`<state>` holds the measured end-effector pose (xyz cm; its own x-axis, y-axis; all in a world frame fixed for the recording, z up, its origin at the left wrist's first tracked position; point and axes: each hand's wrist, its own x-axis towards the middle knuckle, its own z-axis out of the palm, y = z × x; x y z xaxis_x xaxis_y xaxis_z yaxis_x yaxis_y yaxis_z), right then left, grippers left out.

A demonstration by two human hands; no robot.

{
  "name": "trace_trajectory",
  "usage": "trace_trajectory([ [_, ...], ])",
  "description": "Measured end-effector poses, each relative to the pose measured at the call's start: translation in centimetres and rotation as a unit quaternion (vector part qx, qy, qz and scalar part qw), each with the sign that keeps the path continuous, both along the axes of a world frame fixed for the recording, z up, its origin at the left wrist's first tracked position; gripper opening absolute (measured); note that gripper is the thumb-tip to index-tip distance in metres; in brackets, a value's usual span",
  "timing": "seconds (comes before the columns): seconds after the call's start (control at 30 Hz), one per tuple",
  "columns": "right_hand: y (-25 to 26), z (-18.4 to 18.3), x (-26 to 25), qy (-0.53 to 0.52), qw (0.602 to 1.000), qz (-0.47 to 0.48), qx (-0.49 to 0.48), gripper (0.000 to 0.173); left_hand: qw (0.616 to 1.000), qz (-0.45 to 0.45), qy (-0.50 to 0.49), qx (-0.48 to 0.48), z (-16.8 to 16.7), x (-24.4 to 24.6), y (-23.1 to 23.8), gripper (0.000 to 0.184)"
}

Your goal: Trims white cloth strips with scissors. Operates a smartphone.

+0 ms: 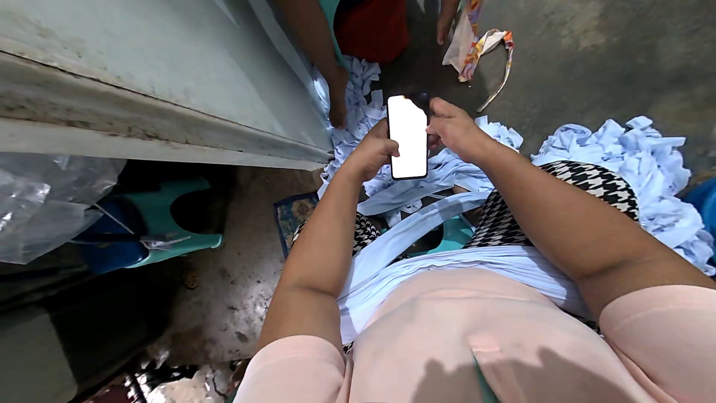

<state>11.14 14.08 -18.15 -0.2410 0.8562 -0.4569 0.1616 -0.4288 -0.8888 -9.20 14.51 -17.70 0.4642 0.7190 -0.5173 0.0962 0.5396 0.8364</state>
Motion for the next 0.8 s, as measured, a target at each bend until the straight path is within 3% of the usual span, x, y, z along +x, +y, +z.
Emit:
trace_trajectory([
  [0.8, 0.06, 0.40, -0.01, -0.018, 1.000, 0.005, -0.003, 0.045, 1.000, -0.001, 0.015, -0.003, 0.55, 0.13, -0.17, 0.068],
])
